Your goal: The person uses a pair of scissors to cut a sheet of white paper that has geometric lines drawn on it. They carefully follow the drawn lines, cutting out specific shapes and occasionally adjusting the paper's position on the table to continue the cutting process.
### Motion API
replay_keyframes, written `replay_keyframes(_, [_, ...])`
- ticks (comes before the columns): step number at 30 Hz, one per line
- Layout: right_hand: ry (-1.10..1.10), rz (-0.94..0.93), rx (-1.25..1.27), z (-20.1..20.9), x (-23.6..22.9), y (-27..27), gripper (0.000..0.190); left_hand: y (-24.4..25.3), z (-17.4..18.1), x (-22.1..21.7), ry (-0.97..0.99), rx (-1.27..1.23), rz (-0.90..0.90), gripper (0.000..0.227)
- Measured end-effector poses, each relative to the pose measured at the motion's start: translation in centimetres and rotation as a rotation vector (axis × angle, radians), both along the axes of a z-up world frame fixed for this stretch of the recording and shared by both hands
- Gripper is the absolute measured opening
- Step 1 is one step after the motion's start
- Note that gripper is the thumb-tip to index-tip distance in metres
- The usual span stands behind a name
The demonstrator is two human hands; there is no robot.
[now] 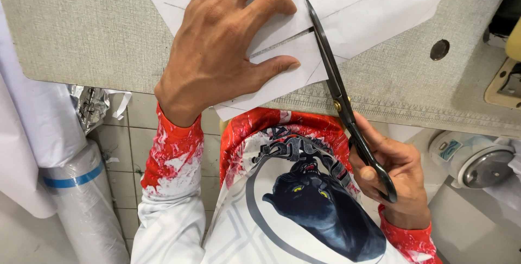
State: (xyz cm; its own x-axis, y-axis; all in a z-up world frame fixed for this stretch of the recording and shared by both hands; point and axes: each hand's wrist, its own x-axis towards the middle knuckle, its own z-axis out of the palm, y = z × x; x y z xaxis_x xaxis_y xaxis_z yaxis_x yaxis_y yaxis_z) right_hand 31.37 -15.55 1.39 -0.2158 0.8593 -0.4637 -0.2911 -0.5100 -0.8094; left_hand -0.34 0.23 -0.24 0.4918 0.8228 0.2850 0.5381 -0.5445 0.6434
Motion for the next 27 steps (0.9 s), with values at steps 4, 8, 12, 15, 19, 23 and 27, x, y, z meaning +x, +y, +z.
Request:
replay_keyframes(4, [0.015,-0.002,0.021,0.2,-0.2,0.0,0.085,-0.1,0.0,0.0,0.028,-0.012,0.006,0.054])
replay_keyframes(8, [-0.014,-0.004,0.016,0.2,-0.2,0.1,0.085,0.0,0.0,0.0,0.02,-0.005,0.003,0.054])
replay_keyframes(12, [0.019,-0.017,-0.011,1.2,-0.6,0.6,0.082,0.0,-0.1,0.0,0.022,0.0,0.01,0.054])
replay_keyframes(15, [0.028,0.011,0.005,1.3,-0.7,0.9,0.081,0.0,0.1,-0.1,0.004,0.006,0.0,0.052])
replay_keyframes(19, [-0.019,0.025,0.017,1.8,-1.3,1.6,0.08,0.1,0.1,0.0,-0.005,0.001,-0.015,0.052])
replay_keyframes(23, [-0.04,0.113,0.055,1.6,-1.1,2.2,0.076,0.0,0.0,-0.1,0.006,-0.001,-0.008,0.053])
replay_keyframes(27, [0.022,0.126,0.087,1.4,-1.1,2.1,0.073,0.0,0.1,-0.1,-0.001,-0.004,-0.008,0.053])
